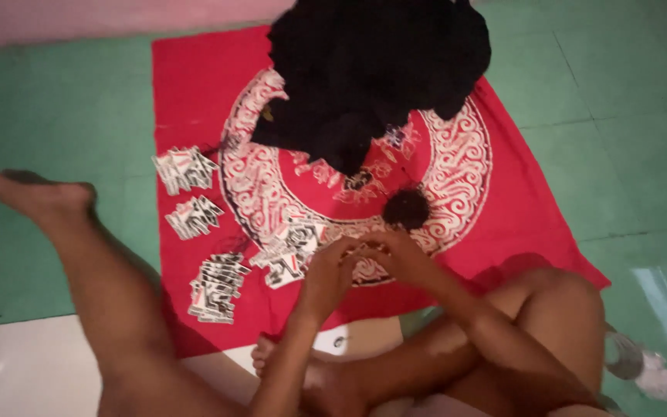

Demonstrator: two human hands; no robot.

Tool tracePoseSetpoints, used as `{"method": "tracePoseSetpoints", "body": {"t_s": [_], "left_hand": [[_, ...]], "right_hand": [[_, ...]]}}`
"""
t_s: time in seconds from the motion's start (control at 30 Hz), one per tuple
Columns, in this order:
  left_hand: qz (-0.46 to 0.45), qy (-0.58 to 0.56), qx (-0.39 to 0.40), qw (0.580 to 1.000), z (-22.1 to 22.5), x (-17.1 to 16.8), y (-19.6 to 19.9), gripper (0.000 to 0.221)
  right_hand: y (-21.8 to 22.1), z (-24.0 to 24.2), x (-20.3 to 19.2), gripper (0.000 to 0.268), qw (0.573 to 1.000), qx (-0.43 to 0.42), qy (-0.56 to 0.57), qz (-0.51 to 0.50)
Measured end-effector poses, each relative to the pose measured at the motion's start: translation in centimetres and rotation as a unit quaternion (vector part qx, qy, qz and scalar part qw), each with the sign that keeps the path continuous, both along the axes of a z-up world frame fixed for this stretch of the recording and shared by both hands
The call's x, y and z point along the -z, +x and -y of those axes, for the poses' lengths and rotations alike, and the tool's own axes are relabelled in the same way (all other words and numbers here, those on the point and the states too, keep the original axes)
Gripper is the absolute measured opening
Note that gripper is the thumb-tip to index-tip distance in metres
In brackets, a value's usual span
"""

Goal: A person sitting on the floor manually attaches printed tags to a black garment.

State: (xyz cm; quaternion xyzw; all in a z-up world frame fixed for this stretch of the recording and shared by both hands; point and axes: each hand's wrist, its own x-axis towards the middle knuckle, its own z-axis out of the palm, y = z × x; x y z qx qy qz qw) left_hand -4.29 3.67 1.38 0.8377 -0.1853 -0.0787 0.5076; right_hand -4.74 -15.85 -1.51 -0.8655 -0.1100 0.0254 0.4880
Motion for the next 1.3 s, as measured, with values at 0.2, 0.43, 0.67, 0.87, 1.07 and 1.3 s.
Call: {"method": "tracePoseSetpoints", "body": {"t_s": [0.2, 0.43, 0.67, 0.87, 1.07, 1.3], "left_hand": [[0.078, -0.06, -0.019, 0.995, -2.2, -1.7, 0.5, 0.021], [0.065, -0.051, 0.045, 0.996, -5.9, -3.6, 0.0, 0.024], [0.042, -0.014, 0.094, 0.995, -9.7, -7.6, -0.2, 0.017], [0.021, 0.011, -0.026, 0.999, -17.3, -5.3, 0.2, 0.017], [-0.091, 0.164, -0.154, 0.97, -25.4, 4.8, 0.3, 0.016], [-0.115, 0.208, -0.222, 0.946, -27.0, 9.7, 1.1, 0.015]], "right_hand": [[-0.1, -1.4, -2.3, 0.012, 0.979, 0.041, 0.152, -0.13], [-0.9, -2.3, 0.8, 0.021, 0.933, 0.094, 0.254, -0.238], [-0.4, -5.7, -0.4, 0.019, 0.933, 0.071, 0.25, -0.249], [1.1, -9.7, -4.4, 0.017, 0.913, 0.09, 0.303, -0.257], [5.6, -13.0, -1.7, 0.028, 0.972, 0.077, 0.2, -0.094], [11.9, -18.5, 4.4, 0.014, 0.999, 0.027, 0.0, 0.03]]}}
